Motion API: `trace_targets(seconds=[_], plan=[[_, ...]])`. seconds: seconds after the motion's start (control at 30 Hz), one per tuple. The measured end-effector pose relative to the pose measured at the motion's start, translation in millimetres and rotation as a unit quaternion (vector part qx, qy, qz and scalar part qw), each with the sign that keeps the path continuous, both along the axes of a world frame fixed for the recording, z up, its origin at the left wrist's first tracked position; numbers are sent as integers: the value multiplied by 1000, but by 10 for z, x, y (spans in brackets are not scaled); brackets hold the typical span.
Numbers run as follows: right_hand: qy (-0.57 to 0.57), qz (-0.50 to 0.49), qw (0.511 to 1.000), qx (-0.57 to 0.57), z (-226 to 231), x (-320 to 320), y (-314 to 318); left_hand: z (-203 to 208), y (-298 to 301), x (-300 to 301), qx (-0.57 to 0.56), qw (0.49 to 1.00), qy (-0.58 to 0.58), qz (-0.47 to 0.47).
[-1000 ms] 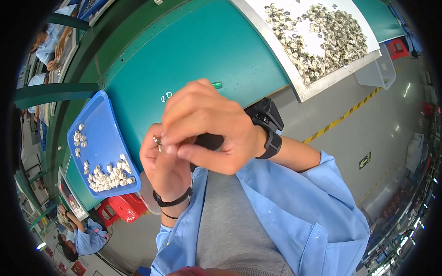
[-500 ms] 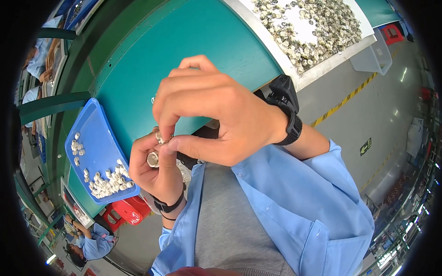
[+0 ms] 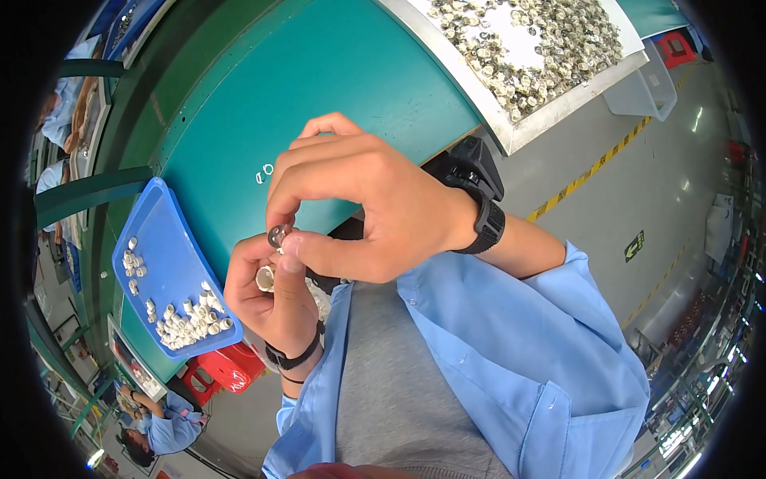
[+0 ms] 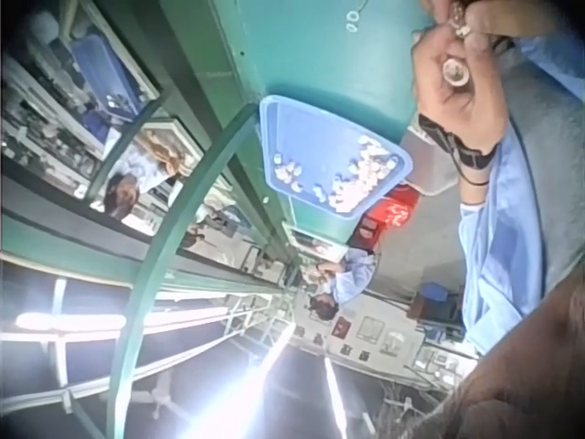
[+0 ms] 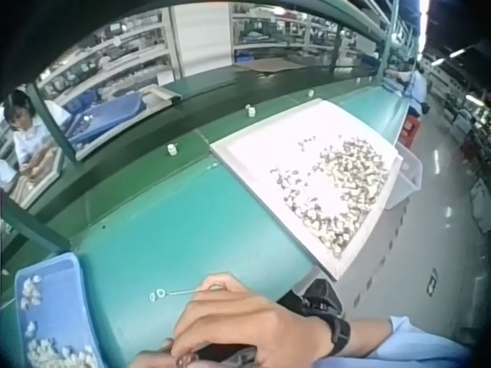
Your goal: The person picks up a white plastic base and a metal component, fits the metal piece into the base by hand, and presses them together. After repeating this process several times, the assembled units are placed into a clear bin.
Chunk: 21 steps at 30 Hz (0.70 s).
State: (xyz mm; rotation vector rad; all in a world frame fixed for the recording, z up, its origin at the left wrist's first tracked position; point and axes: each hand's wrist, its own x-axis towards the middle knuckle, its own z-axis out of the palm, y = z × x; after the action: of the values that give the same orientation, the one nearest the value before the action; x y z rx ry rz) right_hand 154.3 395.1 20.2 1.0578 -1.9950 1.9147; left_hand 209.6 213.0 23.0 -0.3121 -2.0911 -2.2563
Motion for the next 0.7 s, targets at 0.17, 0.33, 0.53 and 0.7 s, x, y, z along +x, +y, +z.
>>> trace_targets(seconds=[0.17,0.33,0.53,0.7], plan=[[1,-6,1000,-6,-68,17,-8,71,7,36,-29,993,-111,10],[40,-72,996,37,-82,-14,0,-82,-37,-47,109,986,-114,-57],[44,-19,998,46,-145,-91,65,-146,-108,-96,167,960,-184,-129],[-15,-1,1000,1,-281,-50,-21,-128,-84,-96,129,977,-163,-52]])
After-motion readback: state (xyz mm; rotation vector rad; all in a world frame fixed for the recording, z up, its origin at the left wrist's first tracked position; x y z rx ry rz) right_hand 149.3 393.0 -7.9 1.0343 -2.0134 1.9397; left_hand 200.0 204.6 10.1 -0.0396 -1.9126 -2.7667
